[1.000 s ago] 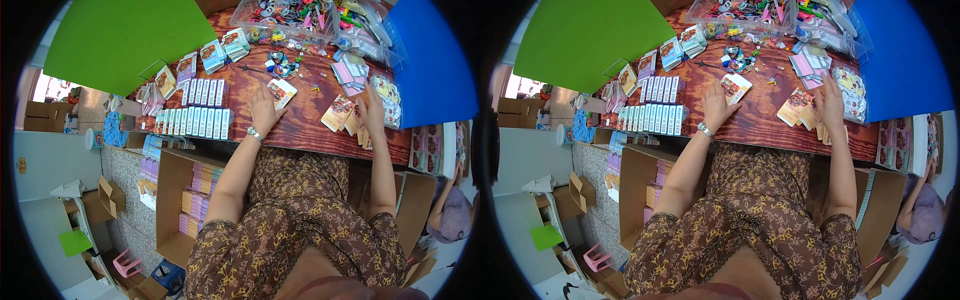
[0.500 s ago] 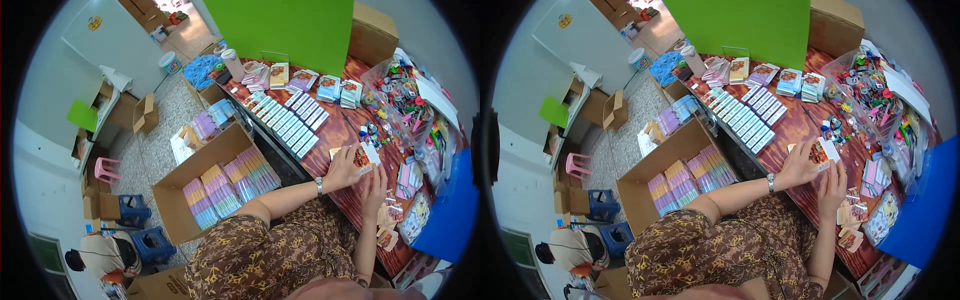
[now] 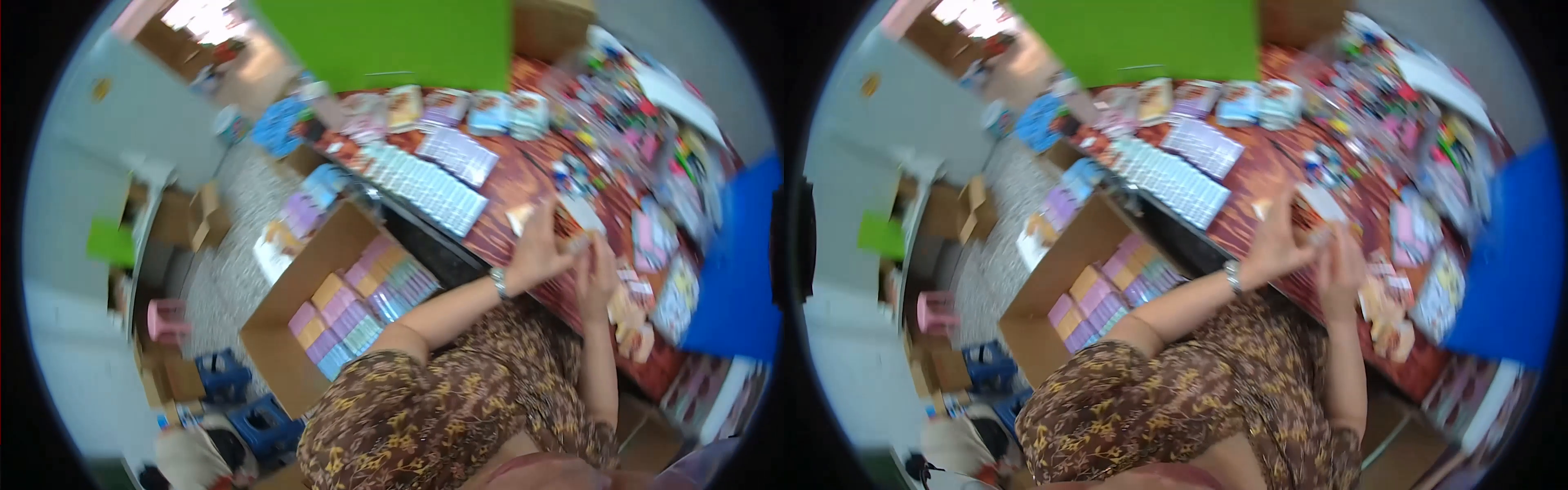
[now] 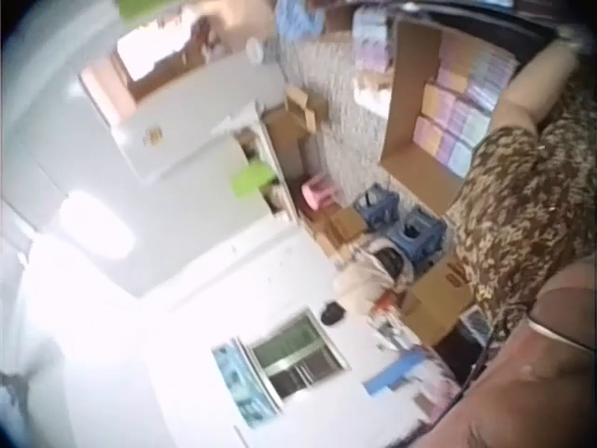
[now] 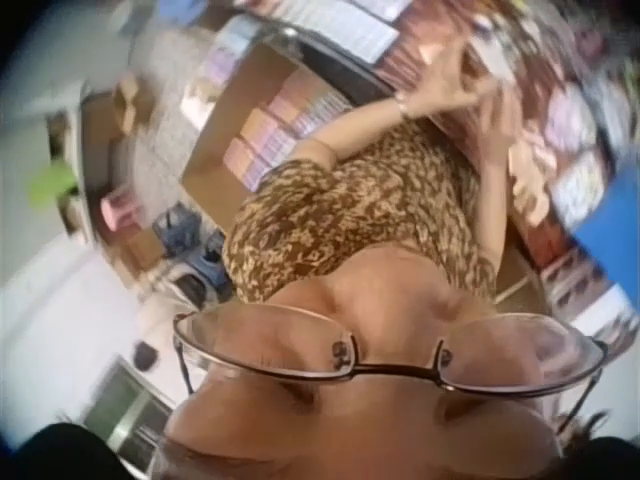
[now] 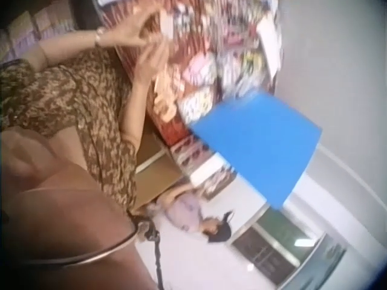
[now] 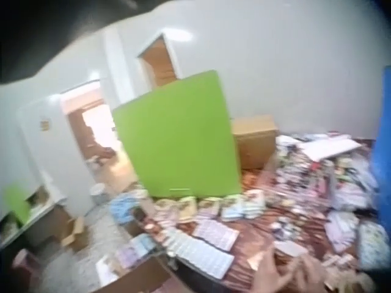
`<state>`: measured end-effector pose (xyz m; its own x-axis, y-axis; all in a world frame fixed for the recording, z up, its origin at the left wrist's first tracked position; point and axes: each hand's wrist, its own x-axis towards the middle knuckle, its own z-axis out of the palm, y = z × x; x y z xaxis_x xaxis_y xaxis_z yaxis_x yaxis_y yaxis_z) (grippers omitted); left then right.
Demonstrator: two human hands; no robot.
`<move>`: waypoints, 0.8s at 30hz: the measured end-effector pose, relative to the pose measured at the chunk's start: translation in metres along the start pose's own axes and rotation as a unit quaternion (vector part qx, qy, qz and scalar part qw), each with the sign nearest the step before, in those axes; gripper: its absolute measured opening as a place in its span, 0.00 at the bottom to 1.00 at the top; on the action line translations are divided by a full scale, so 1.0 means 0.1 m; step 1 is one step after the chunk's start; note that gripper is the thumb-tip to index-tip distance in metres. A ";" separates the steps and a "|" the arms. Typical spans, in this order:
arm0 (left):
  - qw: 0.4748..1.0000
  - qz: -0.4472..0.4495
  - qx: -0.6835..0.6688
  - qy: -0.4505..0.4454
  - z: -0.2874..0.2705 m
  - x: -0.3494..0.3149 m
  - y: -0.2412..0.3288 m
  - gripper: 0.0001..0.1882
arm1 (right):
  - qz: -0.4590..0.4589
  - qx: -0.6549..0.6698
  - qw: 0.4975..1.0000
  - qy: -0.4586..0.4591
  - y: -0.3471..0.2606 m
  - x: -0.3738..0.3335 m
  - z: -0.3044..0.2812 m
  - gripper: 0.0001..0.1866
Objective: Packing small cards and items into small boxes and packaging.
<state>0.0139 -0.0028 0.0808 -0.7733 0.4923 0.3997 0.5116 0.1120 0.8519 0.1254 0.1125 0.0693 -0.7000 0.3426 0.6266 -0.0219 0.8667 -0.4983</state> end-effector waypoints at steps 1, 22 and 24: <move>1.000 -0.015 0.010 -0.020 -0.08 -0.01 0.00 0.45 | 0.024 0.031 0.999 -0.014 -0.08 0.02 0.00 0.21; 0.972 0.208 0.113 -0.004 -0.08 -0.10 0.02 0.39 | 0.138 0.240 0.956 0.101 -0.35 0.20 -0.23 0.12; 0.970 0.210 0.125 -0.012 -0.08 -0.11 0.04 0.40 | 0.320 0.413 0.852 0.043 -0.27 0.29 -0.28 0.13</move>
<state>0.0214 -0.0149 0.0821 -0.4696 0.5590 0.6834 0.8569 0.1023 0.5052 0.1262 0.1087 0.1178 -0.7026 0.7057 0.0915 -0.1745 -0.0462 -0.9836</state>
